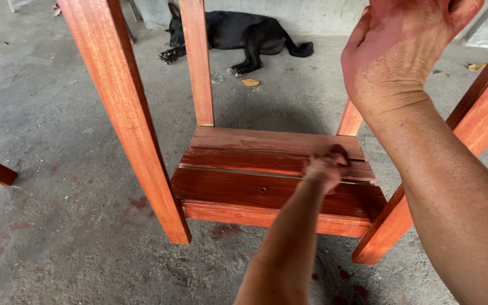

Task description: The person wipes a reddish wood stain onto a small wooden table using a cloth, working over the legs, lower shelf slats, and edges, with a bucket of stain on the concrete floor beside them. They re-wet the cloth and continue coating the shelf boards and table frame.

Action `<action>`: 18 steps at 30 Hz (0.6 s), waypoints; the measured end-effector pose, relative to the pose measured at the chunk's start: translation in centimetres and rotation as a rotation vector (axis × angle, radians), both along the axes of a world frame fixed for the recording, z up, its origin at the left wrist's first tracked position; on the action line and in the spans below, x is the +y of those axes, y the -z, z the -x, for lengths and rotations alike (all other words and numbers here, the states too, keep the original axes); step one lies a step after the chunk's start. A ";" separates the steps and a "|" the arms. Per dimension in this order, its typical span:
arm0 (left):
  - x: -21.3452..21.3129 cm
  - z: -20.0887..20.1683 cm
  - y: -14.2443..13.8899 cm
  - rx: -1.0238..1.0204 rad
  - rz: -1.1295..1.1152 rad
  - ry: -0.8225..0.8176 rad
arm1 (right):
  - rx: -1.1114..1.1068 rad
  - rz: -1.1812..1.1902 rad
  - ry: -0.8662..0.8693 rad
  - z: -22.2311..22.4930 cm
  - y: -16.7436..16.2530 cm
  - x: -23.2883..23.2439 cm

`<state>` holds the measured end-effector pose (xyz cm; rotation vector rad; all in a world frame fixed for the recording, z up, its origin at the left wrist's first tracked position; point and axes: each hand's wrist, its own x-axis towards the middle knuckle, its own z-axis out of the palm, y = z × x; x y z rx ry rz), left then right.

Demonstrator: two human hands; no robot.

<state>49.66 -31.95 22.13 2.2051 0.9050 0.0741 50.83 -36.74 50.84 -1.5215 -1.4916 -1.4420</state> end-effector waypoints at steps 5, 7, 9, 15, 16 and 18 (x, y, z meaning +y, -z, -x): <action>-4.9 -6.0 0.6 -0.141 -0.057 0.153 | -0.045 -0.001 -0.044 0.8 -0.4 -0.5; -6.2 -6.5 0.2 -0.135 -0.091 0.187 | -0.045 -0.014 -0.052 1.3 -0.6 -0.6; -6.7 -6.1 -0.4 -0.117 -0.142 0.102 | -0.023 -0.004 -0.048 1.6 -0.6 -0.8; -6.9 -5.9 -2.2 0.018 -0.123 0.030 | -0.057 -0.001 -0.029 1.4 -0.8 -1.4; -6.8 -5.8 -2.2 0.031 -0.099 0.009 | -0.044 0.001 -0.007 1.4 -0.8 -1.3; -4.6 -4.8 -1.9 0.066 -0.335 0.040 | -0.010 0.007 0.038 1.4 -0.8 -1.1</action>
